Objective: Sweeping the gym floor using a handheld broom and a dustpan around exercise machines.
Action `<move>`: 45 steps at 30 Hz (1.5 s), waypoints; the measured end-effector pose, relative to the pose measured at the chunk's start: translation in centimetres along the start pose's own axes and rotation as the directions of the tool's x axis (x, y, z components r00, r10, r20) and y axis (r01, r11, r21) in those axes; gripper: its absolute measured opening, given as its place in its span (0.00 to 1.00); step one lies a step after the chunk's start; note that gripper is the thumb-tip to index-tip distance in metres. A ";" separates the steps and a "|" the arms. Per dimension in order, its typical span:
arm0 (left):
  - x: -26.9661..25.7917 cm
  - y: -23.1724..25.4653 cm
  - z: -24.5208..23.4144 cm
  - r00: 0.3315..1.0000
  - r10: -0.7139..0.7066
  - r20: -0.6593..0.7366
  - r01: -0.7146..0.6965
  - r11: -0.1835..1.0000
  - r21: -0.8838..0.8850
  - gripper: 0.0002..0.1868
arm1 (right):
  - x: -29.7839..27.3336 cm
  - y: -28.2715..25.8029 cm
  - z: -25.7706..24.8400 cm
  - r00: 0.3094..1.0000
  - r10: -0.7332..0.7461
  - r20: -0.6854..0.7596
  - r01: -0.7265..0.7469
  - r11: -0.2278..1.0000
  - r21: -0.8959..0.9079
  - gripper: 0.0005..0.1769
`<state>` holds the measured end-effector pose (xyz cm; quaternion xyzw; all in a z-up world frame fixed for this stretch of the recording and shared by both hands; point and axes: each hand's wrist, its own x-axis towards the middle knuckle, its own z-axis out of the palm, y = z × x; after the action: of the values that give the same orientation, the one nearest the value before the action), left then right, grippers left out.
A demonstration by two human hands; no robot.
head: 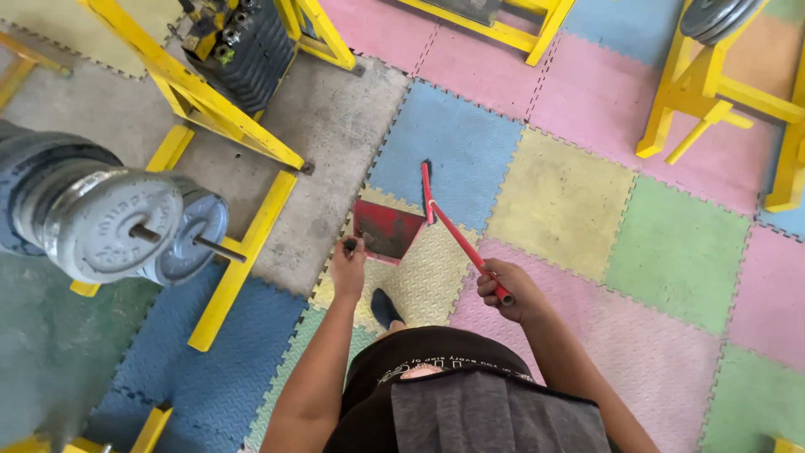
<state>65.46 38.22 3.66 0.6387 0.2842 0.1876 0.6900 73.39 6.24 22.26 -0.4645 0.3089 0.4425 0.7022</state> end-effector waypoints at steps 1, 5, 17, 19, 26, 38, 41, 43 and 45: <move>1.0 0.2 -0.1 1.000 0.003 0.004 -0.003 1.000 0.003 0.11 | 0.5 -0.2 0.5 1.000 -0.003 0.001 0.003 1.000 0.005 0.09; 4.8 0.5 -0.4 0.998 -0.056 0.035 0.059 0.992 -0.113 0.10 | 2.2 -1.0 2.3 1.000 0.001 0.030 -0.003 0.998 0.055 0.10; 13.0 -0.5 2.1 0.991 -0.133 0.027 0.136 0.961 -0.240 0.11 | 4.1 -7.8 4.8 0.992 -0.058 0.116 0.055 0.998 0.030 0.04; 14.6 -0.7 3.0 0.989 -0.145 0.012 0.143 0.954 -0.262 0.11 | 5.3 -10.0 4.5 0.995 -0.062 0.083 0.061 0.998 0.005 0.04; 20.8 -3.0 8.8 0.986 -0.160 -0.051 0.144 0.962 -0.231 0.09 | 11.4 -20.4 0.6 0.990 -0.010 0.141 -0.007 0.992 0.123 0.09; 30.0 -4.2 23.2 0.978 -0.200 -0.051 0.199 0.980 -0.022 0.11 | 16.6 -37.6 -7.0 0.990 0.043 0.137 -0.074 0.970 0.232 0.07; 31.5 -3.5 26.0 0.977 -0.211 -0.006 0.211 0.976 0.055 0.11 | 18.3 -38.6 -9.5 0.988 0.056 0.147 -0.097 0.952 0.291 0.09; 33.0 -3.3 28.0 0.974 -0.226 0.025 0.221 0.967 0.128 0.11 | 19.2 -39.5 -10.6 0.992 0.058 0.116 -0.091 0.949 0.303 0.08; 34.5 -4.3 29.1 0.969 -0.241 0.050 0.231 0.960 0.157 0.11 | 20.4 -39.3 -11.9 0.997 0.046 0.060 -0.062 0.954 0.293 0.09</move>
<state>109.89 36.58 -5.16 0.6562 0.3479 0.0601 0.6669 117.31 -4.85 15.41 -0.3343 0.3653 0.4228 0.7590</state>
